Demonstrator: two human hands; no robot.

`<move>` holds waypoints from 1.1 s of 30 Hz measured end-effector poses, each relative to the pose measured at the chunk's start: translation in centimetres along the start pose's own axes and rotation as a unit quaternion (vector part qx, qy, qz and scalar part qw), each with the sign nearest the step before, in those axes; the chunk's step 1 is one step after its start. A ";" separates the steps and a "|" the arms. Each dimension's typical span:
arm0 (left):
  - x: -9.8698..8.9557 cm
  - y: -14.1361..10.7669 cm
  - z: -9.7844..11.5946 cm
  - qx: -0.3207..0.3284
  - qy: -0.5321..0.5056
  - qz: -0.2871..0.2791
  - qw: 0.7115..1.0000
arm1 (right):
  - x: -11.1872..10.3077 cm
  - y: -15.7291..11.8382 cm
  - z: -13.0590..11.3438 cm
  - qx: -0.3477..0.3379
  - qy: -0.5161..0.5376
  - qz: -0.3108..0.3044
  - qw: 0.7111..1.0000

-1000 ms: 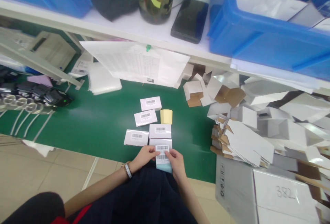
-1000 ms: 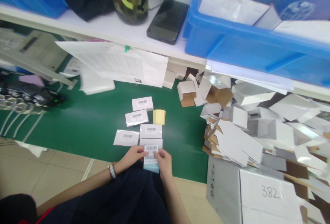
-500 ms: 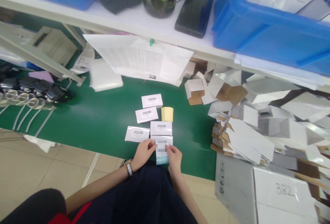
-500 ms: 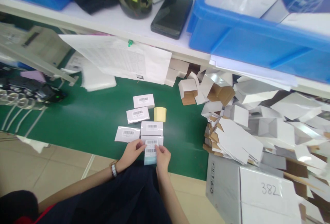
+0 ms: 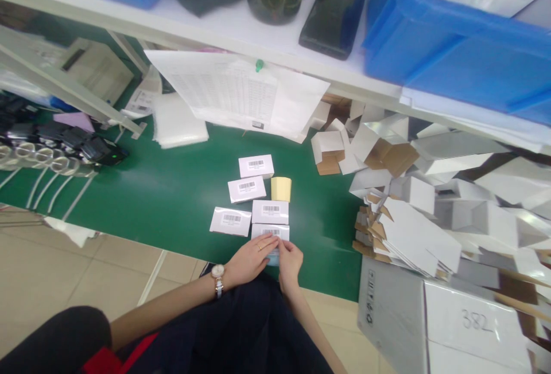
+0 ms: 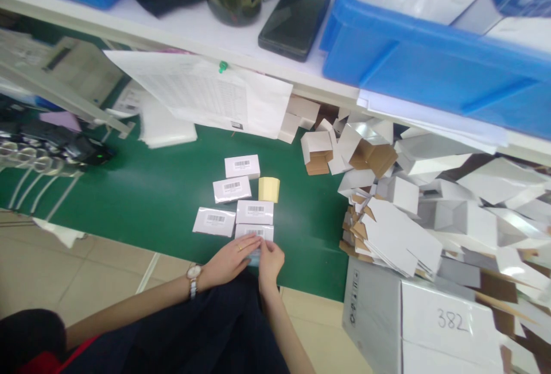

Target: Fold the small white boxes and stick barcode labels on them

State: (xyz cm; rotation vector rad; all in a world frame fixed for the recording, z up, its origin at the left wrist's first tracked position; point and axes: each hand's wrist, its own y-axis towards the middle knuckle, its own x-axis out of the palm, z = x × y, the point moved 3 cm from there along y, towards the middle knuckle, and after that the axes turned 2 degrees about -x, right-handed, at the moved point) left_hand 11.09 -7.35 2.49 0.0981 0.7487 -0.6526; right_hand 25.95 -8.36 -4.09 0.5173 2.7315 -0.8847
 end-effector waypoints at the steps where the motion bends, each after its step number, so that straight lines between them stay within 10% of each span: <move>1: 0.1 0.0 -0.1 -0.001 0.001 0.000 1.000 | 0.0 0.0 0.0 -0.001 -0.004 0.000 1.000; 25: 1.5 2.1 -0.2 0.008 0.012 0.013 1.000 | -0.3 0.4 -0.4 -0.003 -0.055 -0.012 0.998; 33: -0.3 -0.2 -2.8 -0.031 0.048 0.024 0.998 | -0.9 -0.7 -0.2 0.017 0.042 -0.140 0.989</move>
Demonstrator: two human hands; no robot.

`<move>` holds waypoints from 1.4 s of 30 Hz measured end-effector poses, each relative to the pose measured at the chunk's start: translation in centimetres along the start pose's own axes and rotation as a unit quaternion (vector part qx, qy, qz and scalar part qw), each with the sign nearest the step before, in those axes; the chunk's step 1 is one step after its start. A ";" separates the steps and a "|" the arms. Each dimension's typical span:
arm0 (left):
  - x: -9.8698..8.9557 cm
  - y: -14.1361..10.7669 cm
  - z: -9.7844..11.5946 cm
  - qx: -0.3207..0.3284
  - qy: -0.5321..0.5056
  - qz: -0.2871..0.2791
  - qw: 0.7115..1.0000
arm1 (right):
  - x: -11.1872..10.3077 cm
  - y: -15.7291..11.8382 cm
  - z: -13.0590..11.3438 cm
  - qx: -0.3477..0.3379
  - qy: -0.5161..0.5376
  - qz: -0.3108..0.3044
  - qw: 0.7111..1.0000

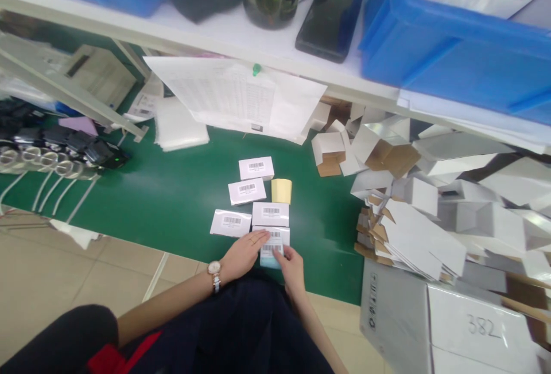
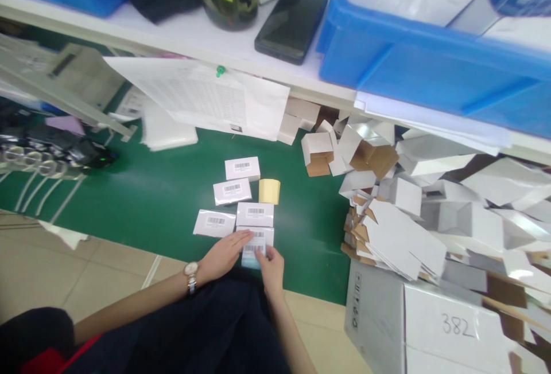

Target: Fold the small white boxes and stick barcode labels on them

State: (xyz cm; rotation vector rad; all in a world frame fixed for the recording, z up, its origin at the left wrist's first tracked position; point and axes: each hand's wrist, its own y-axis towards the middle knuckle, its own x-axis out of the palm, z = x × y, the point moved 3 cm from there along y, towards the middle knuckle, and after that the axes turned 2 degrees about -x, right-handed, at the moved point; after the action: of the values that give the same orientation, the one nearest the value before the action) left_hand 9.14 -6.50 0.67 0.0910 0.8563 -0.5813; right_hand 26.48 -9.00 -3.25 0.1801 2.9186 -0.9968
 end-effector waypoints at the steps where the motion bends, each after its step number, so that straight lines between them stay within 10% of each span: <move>1: -0.2 -0.4 -0.6 -0.005 0.006 0.001 1.000 | -0.2 -0.3 0.1 0.005 0.011 -0.019 1.000; 11: -0.5 -0.4 -0.4 0.007 0.046 -0.002 0.999 | -3.3 -4.3 -0.7 0.076 0.016 -0.232 0.970; 18: 1.9 -0.3 2.1 0.170 -0.002 -0.125 0.977 | -11.4 2.0 -3.7 0.002 0.020 0.027 0.999; 21: 0.8 -1.1 1.7 0.153 -0.041 -0.095 0.983 | -12.6 4.8 -4.9 -0.038 0.021 0.150 0.988; 26: -4.9 -3.0 -3.1 -0.065 0.020 0.111 0.991 | -7.4 6.3 -8.0 -0.199 -0.146 0.080 0.966; 29: -7.2 -3.9 -6.4 -0.171 0.083 0.163 0.968 | -2.1 7.0 -9.8 -0.334 -0.354 -0.043 0.872; 33: -7.2 -4.5 -8.5 -0.287 0.082 0.159 0.941 | 2.8 8.1 -10.3 -0.349 -0.495 -0.106 0.789; 42: -4.2 -2.3 -4.4 -0.346 0.051 0.139 0.926 | 0.1 0.5 -3.1 -0.318 -0.589 -0.077 0.739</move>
State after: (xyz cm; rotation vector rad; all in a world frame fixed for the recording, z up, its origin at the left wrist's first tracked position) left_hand 2.77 -5.28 1.17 -0.4008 1.0861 0.0154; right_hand 26.37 -6.71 -1.13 -0.5353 1.8531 0.0615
